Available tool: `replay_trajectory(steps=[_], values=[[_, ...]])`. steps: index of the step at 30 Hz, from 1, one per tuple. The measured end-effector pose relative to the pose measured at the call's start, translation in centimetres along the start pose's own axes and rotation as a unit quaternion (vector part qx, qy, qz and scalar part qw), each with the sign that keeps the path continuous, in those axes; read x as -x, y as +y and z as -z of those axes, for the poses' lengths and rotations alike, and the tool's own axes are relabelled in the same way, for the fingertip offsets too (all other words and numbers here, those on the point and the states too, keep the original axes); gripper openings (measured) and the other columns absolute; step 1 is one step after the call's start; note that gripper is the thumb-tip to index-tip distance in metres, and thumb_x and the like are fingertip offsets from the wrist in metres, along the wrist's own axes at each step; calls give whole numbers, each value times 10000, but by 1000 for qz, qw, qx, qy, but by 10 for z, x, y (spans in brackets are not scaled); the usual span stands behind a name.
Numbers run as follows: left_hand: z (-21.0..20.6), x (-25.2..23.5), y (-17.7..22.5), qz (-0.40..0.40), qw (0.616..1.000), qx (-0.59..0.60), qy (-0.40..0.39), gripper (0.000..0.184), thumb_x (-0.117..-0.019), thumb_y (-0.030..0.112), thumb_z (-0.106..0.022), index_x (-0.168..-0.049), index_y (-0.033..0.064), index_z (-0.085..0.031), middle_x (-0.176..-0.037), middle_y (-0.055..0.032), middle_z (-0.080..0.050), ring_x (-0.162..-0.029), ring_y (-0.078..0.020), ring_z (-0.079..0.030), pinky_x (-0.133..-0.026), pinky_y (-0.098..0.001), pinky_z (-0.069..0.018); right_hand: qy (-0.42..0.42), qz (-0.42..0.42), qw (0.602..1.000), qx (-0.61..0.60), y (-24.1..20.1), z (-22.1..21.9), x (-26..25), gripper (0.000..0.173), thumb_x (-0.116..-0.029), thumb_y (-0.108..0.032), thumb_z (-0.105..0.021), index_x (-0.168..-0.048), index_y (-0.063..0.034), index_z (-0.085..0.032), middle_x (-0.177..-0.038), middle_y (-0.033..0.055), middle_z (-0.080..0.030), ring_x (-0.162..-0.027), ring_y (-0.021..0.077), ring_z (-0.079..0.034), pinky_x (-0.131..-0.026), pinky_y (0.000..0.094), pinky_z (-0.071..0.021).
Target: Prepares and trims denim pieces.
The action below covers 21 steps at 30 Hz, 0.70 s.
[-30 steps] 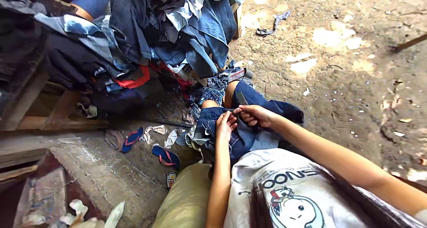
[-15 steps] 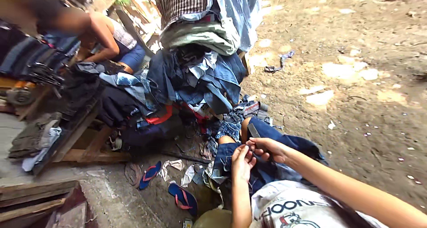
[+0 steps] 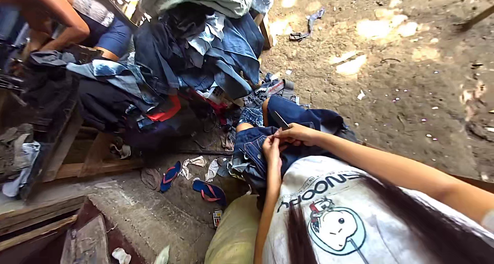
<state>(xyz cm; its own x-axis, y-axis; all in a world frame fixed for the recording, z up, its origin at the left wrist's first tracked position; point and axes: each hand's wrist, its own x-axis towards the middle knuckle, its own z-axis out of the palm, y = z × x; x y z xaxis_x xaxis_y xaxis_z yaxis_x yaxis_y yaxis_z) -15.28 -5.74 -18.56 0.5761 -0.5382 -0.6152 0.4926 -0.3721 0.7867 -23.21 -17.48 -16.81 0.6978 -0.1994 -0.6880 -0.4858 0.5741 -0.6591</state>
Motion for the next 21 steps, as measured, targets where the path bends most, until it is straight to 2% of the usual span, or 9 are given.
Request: replay_trajectory(steps=[3, 5, 7, 8, 10, 13, 21], values=[[1, 3, 7, 16, 999, 35, 8, 219, -1059, 7, -460, -1200, -130, -558, -993, -180, -664, -815, -181, -666, -732, -332, -575, 11, -4, 1000, -4, -3, -3, 0, 127, -1031, -176, -589, -955, -109, -667, -618, -78, -546, -436, 1, -382, -414, 180, -301], [0, 8, 19, 64, 997, 33, 23, 281, -1093, 128, -457, -1213, -99, -574, -1008, -170, -671, -829, -190, -665, -744, -347, -568, 30, -21, 999, -17, -6, -6, 2, 267, -1082, -243, -484, -909, -115, -643, -594, -80, -519, -422, 9, -366, -409, 183, -296], [2, 7, 28, 119, 992, 36, 19, 455, -1132, 287, -341, -1272, -90, -554, -1093, -193, -659, -896, -228, -659, -799, -400, -553, 37, -33, 998, -34, -8, -6, 2, 414, -1118, -326, -375, -934, -98, -667, -574, -73, -513, -413, 24, -356, -409, 195, -292], [3, 5, 30, 136, 990, 39, 17, 506, -1137, 325, -285, -1279, -89, -540, -1114, -200, -651, -911, -241, -658, -813, -412, -546, 34, -32, 998, -37, -8, -5, 1, 429, -1120, -334, -361, -947, -95, -672, -574, -73, -516, -411, 25, -354, -409, 195, -291], [3, 1, 30, 140, 989, 37, 10, 486, -1141, 300, -272, -1292, -87, -524, -1113, -202, -643, -910, -243, -653, -811, -415, -544, 35, -26, 998, -34, -7, -5, -1, 318, -1090, -268, -456, -912, -107, -664, -571, -77, -515, -408, 16, -357, -401, 184, -289], [2, 1, 29, 124, 992, 28, 5, 366, -1126, 202, -358, -1278, -77, -539, -1070, -183, -652, -881, -228, -656, -777, -392, -552, 43, -24, 999, -11, -7, -6, -2, 146, -1023, -148, -580, -887, -113, -621, -590, -70, -494, -426, 15, -376, -408, 179, -307], [2, -2, 27, 121, 992, 30, 5, 339, -1124, 173, -344, -1244, -73, -545, -1009, -161, -650, -842, -209, -656, -754, -373, -557, 35, -32, 999, -14, -7, -4, -5, 197, -1041, -187, -557, -857, -128, -596, -575, -77, -488, -418, 9, -369, -401, 173, -294]])
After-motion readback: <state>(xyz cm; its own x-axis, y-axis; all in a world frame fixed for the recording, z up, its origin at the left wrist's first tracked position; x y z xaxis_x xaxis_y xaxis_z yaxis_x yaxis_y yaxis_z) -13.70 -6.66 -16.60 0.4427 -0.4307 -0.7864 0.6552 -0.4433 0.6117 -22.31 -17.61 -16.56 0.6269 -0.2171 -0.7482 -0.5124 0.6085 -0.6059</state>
